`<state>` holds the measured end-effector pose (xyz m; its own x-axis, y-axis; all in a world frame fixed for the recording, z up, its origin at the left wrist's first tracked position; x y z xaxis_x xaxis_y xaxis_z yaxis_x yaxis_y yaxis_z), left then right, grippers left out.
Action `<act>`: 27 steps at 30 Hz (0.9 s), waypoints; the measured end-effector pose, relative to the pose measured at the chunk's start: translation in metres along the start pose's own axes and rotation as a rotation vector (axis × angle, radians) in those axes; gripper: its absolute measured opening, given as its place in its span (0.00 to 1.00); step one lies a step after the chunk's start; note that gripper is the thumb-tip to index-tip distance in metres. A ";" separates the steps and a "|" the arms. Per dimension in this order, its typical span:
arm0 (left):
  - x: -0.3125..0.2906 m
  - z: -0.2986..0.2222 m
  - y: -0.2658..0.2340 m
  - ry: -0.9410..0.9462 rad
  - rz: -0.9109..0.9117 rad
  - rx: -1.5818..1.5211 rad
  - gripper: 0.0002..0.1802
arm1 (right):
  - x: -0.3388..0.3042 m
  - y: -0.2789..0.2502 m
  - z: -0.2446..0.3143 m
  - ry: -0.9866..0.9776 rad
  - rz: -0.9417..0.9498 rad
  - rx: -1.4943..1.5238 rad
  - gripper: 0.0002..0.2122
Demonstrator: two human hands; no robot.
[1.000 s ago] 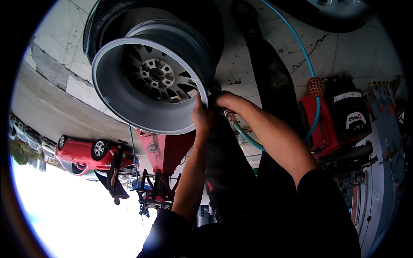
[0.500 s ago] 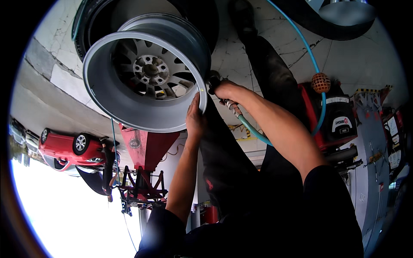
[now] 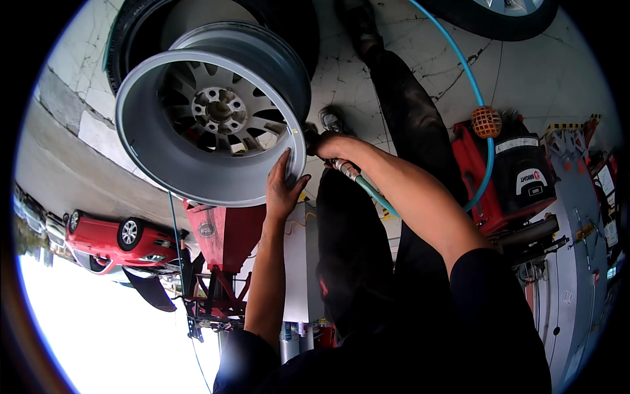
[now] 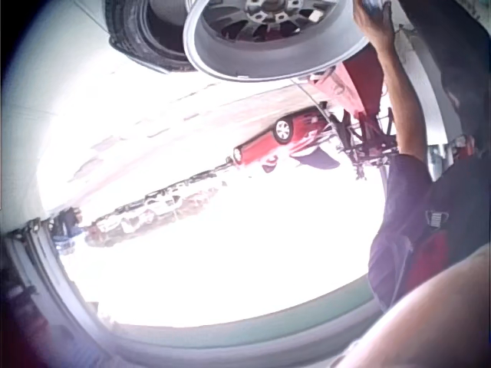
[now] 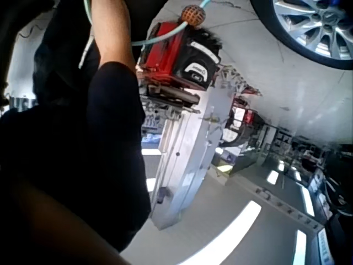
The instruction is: The person uses a pneumatic wire brush to clean the rim of a silver alloy wheel mounted on a tire changer. After cleaning the outer face, the person removes the wheel, flips it, and continues cleaning the inner barrel and backside of the rim.
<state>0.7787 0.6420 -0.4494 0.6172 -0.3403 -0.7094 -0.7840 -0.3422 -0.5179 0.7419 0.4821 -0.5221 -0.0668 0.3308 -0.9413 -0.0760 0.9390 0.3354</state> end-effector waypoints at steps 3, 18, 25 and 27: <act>-0.016 0.033 -0.012 0.157 -0.006 0.168 0.41 | 0.026 0.033 -0.023 -0.021 0.087 -0.020 0.14; -0.024 0.061 -0.027 0.081 0.183 0.223 0.34 | 0.054 0.104 -0.043 -0.373 -0.114 -0.019 0.16; 0.037 -0.019 -0.046 0.063 -0.076 -0.351 0.30 | 0.057 0.082 -0.052 -0.114 -0.099 0.407 0.14; 0.076 -0.053 -0.064 -0.040 -0.273 -0.418 0.27 | 0.038 0.076 -0.047 -0.019 -0.104 0.639 0.13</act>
<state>0.8793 0.5920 -0.4448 0.7865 -0.1581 -0.5970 -0.4955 -0.7385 -0.4573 0.6871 0.5613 -0.5309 -0.0729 0.2313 -0.9701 0.5268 0.8349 0.1595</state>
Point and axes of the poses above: each hand's wrist, its own x-axis towards the middle knuckle, its own y-axis out of the palm, z = x × y, the point moved 2 cm from there along x, towards the middle knuckle, and after that the axes turned 10 degrees about -z, right-handed, at the moved point
